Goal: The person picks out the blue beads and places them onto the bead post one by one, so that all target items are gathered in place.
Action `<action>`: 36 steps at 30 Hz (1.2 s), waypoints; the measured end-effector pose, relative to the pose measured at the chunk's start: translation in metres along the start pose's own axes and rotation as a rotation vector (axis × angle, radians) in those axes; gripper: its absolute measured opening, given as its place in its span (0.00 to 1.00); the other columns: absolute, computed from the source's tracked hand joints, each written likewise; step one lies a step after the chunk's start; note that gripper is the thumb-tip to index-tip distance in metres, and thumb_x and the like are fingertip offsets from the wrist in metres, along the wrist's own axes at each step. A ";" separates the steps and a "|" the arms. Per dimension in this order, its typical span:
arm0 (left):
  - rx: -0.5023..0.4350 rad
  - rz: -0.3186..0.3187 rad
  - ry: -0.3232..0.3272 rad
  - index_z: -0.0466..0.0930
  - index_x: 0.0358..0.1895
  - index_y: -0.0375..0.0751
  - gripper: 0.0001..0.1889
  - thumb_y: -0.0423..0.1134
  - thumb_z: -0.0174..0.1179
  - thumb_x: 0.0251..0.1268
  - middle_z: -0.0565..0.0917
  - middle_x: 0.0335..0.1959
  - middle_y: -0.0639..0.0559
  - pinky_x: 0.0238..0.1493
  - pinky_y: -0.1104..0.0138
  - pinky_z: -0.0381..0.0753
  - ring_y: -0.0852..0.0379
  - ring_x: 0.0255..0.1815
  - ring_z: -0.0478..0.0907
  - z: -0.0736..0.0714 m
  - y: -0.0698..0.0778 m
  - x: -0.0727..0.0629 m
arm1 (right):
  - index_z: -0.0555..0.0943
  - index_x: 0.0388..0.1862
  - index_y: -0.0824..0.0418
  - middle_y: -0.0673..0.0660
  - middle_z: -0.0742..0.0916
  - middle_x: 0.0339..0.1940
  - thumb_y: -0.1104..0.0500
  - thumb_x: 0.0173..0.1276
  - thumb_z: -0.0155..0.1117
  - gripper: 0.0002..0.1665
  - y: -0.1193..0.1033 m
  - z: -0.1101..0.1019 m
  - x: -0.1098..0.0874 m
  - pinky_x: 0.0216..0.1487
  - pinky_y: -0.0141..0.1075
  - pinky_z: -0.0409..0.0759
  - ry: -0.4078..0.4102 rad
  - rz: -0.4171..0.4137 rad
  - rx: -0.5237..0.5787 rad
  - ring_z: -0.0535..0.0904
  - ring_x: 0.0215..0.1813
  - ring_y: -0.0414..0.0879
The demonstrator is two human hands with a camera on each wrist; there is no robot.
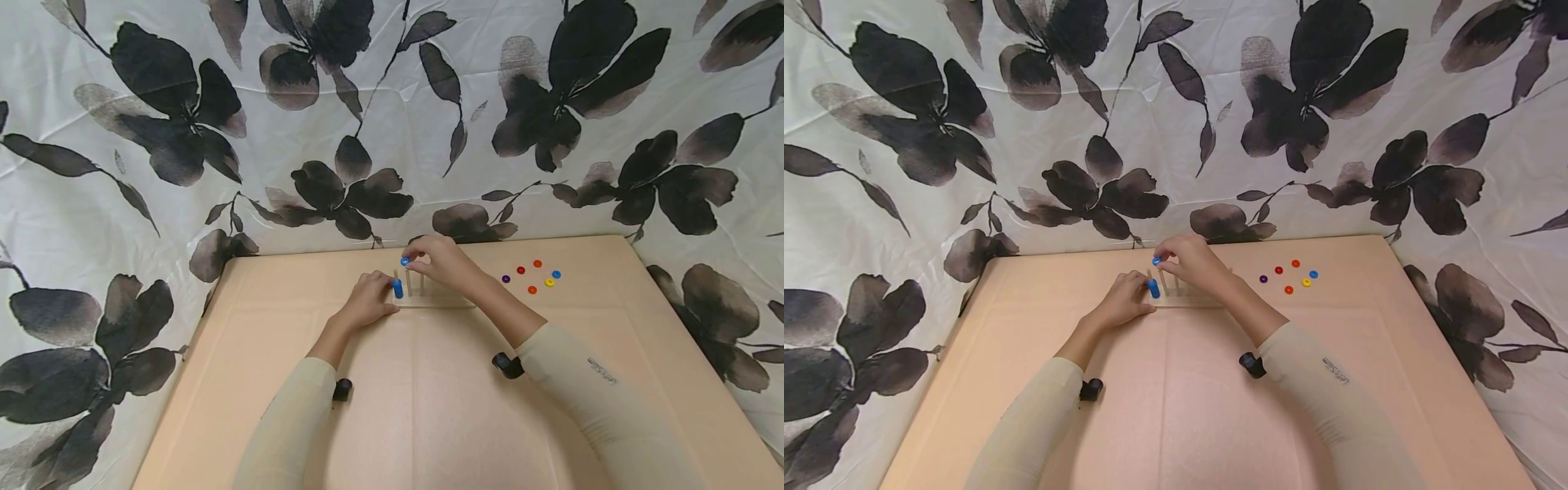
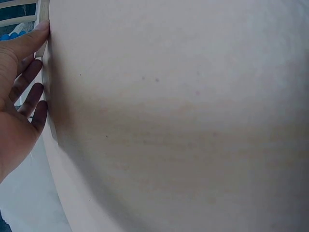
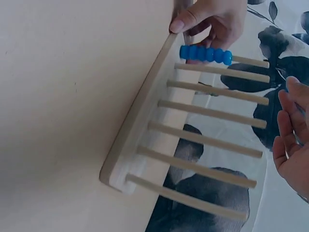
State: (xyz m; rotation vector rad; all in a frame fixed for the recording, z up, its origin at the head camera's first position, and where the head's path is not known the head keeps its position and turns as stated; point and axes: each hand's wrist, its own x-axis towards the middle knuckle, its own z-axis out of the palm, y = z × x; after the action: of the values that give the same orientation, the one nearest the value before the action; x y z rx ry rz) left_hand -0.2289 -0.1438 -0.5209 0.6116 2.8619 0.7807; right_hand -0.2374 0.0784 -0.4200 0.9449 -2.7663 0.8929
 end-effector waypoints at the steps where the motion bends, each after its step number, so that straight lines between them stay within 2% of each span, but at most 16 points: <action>1: -0.002 0.001 0.001 0.80 0.63 0.38 0.29 0.45 0.76 0.60 0.80 0.60 0.46 0.68 0.53 0.70 0.44 0.62 0.70 0.000 0.000 0.000 | 0.89 0.48 0.57 0.52 0.91 0.43 0.57 0.70 0.73 0.10 -0.001 0.002 0.001 0.55 0.44 0.81 -0.007 0.002 -0.003 0.84 0.51 0.48; 9: -0.012 0.000 -0.004 0.80 0.62 0.38 0.29 0.45 0.76 0.60 0.80 0.59 0.47 0.66 0.53 0.71 0.44 0.61 0.70 0.000 0.000 0.002 | 0.89 0.48 0.56 0.52 0.91 0.43 0.55 0.70 0.72 0.10 -0.007 0.011 0.008 0.57 0.46 0.78 -0.045 0.002 -0.038 0.82 0.51 0.50; 15: -0.002 0.011 -0.001 0.80 0.61 0.37 0.29 0.45 0.77 0.59 0.80 0.58 0.46 0.65 0.53 0.71 0.44 0.60 0.71 0.001 0.000 0.001 | 0.89 0.48 0.57 0.52 0.92 0.43 0.55 0.70 0.73 0.11 -0.009 0.018 0.012 0.56 0.44 0.80 -0.080 0.013 -0.083 0.83 0.51 0.50; 26: 0.003 0.016 0.009 0.81 0.61 0.38 0.29 0.45 0.77 0.58 0.80 0.58 0.45 0.65 0.52 0.71 0.43 0.61 0.71 0.001 -0.001 0.001 | 0.90 0.44 0.56 0.50 0.92 0.39 0.54 0.70 0.73 0.08 -0.006 0.025 0.014 0.52 0.42 0.80 -0.086 -0.017 -0.145 0.83 0.45 0.47; 36: 0.003 0.000 0.003 0.80 0.62 0.40 0.29 0.46 0.76 0.59 0.80 0.58 0.46 0.65 0.53 0.71 0.43 0.61 0.70 0.002 -0.002 0.003 | 0.90 0.42 0.55 0.49 0.92 0.37 0.54 0.69 0.73 0.07 -0.005 0.024 0.014 0.50 0.41 0.79 -0.074 -0.016 -0.134 0.83 0.44 0.47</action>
State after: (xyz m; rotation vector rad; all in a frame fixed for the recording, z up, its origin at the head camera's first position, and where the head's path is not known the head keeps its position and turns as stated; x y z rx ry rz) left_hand -0.2317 -0.1434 -0.5233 0.6120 2.8663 0.7775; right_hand -0.2435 0.0547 -0.4335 0.9953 -2.8328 0.6734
